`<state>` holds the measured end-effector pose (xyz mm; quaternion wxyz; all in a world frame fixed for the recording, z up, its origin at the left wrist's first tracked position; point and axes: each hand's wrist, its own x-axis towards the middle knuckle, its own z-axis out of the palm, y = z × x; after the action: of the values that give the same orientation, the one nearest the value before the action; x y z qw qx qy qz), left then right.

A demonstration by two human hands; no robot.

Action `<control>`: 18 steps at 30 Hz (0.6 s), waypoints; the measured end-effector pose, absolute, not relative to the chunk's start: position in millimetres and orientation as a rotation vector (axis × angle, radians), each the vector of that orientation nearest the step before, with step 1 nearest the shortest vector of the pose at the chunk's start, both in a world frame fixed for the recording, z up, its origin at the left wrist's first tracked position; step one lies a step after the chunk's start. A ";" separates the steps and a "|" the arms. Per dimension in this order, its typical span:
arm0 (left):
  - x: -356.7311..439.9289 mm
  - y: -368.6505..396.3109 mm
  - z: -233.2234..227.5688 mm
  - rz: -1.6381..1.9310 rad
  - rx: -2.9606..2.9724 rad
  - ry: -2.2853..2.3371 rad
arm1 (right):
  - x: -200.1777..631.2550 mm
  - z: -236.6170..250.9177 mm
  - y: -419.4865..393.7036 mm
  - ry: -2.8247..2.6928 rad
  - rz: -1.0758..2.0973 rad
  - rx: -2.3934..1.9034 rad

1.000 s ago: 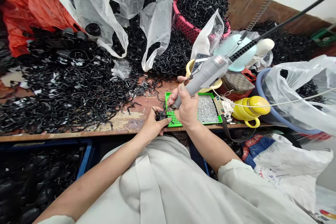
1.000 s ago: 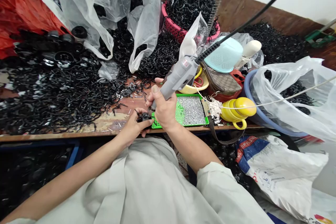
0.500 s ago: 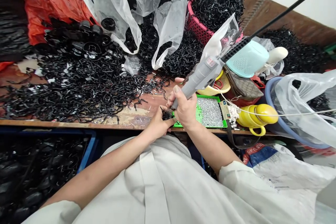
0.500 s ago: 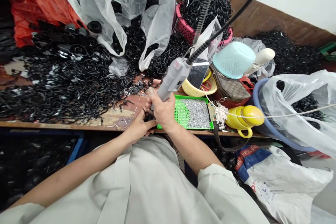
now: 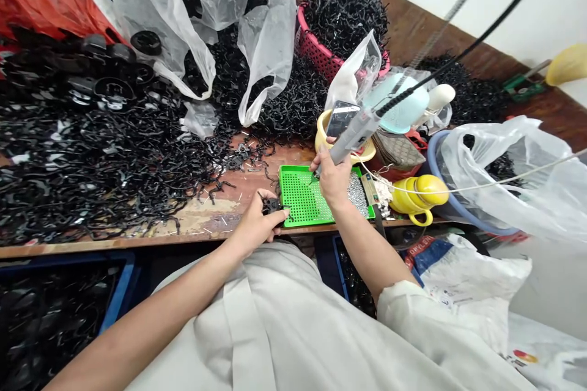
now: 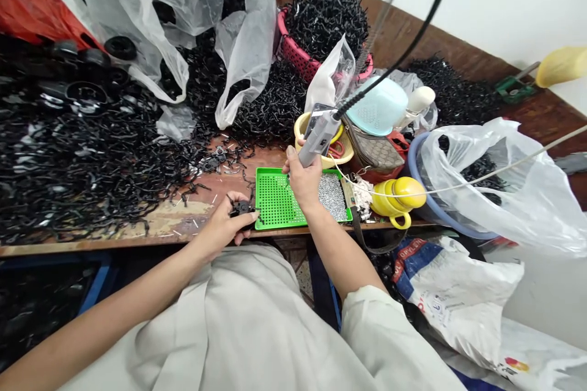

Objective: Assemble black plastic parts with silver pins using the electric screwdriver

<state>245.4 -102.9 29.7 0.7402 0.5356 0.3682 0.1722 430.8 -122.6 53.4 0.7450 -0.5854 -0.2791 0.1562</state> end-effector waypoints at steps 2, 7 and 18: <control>246.1 -102.6 29.6 0.378 1.181 0.812 | 435.4 47.7 -121.8 -0.612 0.362 -1.317; 246.9 -102.4 28.8 0.381 1.196 0.803 | 435.4 41.6 -121.7 -0.639 0.362 -1.356; 248.0 -103.7 32.6 0.358 1.196 0.834 | 436.2 40.8 -122.4 -0.655 0.293 -1.332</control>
<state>248.0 -103.7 32.6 0.7311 0.5435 0.3790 0.1629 436.2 -122.4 40.8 0.7273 -0.6042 -0.2972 0.1330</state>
